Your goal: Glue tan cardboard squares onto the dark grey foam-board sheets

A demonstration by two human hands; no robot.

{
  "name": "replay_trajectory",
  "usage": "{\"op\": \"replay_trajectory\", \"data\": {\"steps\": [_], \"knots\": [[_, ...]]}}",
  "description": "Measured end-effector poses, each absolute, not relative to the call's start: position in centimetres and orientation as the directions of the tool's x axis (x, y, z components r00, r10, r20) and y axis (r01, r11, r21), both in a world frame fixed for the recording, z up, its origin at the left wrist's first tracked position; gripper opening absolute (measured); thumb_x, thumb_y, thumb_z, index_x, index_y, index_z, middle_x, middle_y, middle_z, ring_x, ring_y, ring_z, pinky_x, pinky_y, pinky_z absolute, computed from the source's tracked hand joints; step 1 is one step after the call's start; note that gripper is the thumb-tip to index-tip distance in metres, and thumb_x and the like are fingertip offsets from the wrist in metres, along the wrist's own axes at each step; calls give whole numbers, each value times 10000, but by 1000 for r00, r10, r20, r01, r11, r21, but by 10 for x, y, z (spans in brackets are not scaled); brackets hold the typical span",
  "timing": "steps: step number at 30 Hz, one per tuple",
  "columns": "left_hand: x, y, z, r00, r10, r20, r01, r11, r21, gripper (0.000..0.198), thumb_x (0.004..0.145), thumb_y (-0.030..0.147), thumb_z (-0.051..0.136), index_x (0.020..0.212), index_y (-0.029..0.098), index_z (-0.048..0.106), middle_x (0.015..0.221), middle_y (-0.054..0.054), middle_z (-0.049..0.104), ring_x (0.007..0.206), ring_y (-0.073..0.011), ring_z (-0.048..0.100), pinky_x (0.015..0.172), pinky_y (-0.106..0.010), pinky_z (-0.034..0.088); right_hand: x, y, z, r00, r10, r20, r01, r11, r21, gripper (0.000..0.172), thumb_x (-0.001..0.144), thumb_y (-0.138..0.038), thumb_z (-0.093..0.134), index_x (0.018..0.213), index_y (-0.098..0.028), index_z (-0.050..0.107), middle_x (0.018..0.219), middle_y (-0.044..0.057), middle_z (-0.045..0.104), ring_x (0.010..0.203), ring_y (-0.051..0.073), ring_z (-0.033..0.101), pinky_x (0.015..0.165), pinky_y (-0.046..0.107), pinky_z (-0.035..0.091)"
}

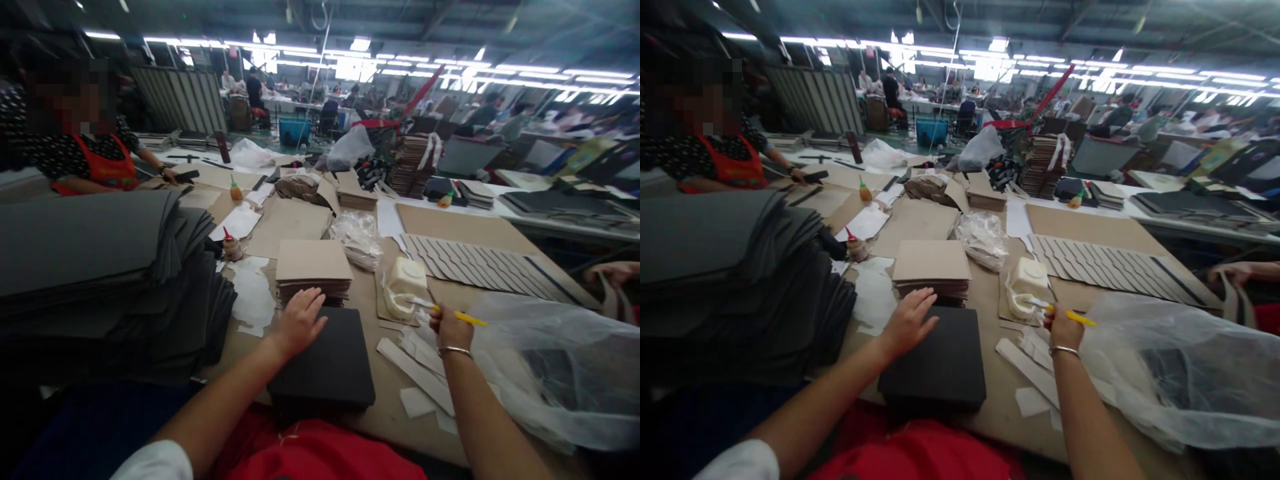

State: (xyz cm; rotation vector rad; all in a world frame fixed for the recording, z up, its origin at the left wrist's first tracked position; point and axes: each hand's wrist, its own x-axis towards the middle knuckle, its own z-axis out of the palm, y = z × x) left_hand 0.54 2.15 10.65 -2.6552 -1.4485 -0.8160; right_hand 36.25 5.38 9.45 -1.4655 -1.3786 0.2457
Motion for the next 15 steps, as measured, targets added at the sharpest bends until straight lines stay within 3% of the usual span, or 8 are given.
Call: {"op": "replay_trajectory", "data": {"steps": [2,4,6,11,15], "knots": [[23,47,106,442,799,408,822,-543,171,538,864,361,480,1334,109,407,1407,-147,412,1320,-243,336,1115,-428,246,321,76,117,512,834,205,142,153,-978,324,767,-512,552,652,-210,543,433,-12,484,327,91,396,301,234,327],[36,68,104,416,844,340,867,-481,133,612,841,401,508,1358,103,371,1433,-158,372,1333,-270,309,1111,-463,222,265,102,139,433,893,120,6,130,-991,314,673,-485,660,723,-192,561,502,-32,531,367,70,434,319,195,357],[42,81,102,393,883,257,894,-433,119,642,822,427,528,1351,96,377,1426,-173,376,1320,-289,323,1093,-484,234,208,124,154,232,969,87,-53,102,-993,341,634,-470,697,762,-180,571,524,-44,555,378,58,450,336,177,374],[40,86,99,406,897,174,896,-428,118,655,799,432,555,1327,75,406,1382,-194,424,1306,-312,335,1083,-475,245,112,157,161,-248,968,41,84,64,-994,252,687,-398,646,714,-159,571,461,-62,534,333,48,437,315,152,329],[37,86,97,418,891,179,886,-443,135,632,810,427,541,1326,84,413,1384,-189,426,1307,-304,335,1086,-468,239,90,187,152,-357,934,-20,220,63,-973,202,690,-346,641,699,-157,569,439,-66,526,315,47,426,313,153,331]]}}
